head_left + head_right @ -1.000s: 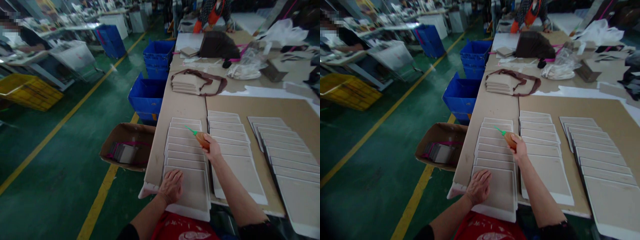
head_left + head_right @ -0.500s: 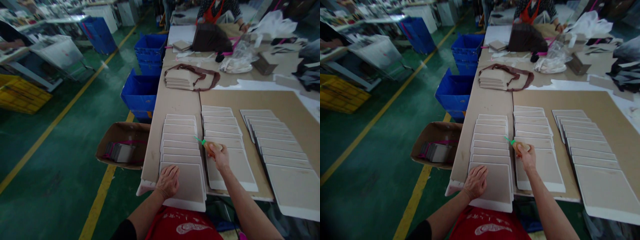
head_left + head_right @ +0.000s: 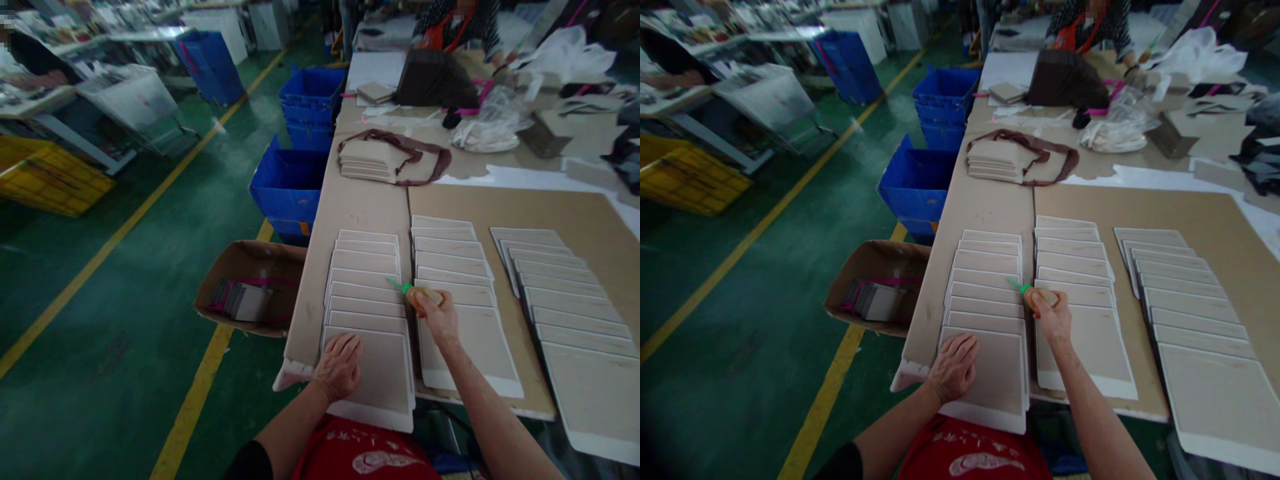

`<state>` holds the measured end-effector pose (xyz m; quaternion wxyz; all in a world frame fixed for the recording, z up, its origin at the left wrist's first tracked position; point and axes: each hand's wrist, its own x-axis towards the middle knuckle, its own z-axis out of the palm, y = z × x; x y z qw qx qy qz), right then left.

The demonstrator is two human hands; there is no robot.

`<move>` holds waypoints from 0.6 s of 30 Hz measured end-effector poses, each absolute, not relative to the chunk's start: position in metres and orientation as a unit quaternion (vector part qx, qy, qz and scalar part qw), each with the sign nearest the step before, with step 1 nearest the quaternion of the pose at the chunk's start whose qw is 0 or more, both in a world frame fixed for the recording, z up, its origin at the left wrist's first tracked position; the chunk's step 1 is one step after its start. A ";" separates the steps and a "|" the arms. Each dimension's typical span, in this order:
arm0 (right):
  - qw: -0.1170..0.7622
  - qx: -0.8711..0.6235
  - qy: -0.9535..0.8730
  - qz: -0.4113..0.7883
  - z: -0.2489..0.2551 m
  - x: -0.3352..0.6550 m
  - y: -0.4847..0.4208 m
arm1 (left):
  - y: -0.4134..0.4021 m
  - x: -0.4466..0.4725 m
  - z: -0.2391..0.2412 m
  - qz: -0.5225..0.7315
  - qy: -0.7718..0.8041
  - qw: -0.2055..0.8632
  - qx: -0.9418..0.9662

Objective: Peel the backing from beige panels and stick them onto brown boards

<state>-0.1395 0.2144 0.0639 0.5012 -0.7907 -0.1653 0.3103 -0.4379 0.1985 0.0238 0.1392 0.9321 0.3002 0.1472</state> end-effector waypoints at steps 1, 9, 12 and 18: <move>0.485 -0.800 -0.178 0.303 0.065 -0.143 0.217 | 0.198 -0.438 0.024 0.147 0.300 0.141 0.932; 0.486 -0.782 -0.232 0.316 0.063 -0.180 0.247 | 0.198 -0.438 0.025 0.148 0.300 0.150 0.930; 0.468 -0.784 -0.249 0.324 0.066 -0.192 0.258 | 0.198 -0.438 0.027 0.148 0.298 0.153 0.930; 0.445 -0.785 -0.271 0.334 0.071 -0.213 0.274 | 0.199 -0.438 0.030 0.140 0.297 0.157 0.931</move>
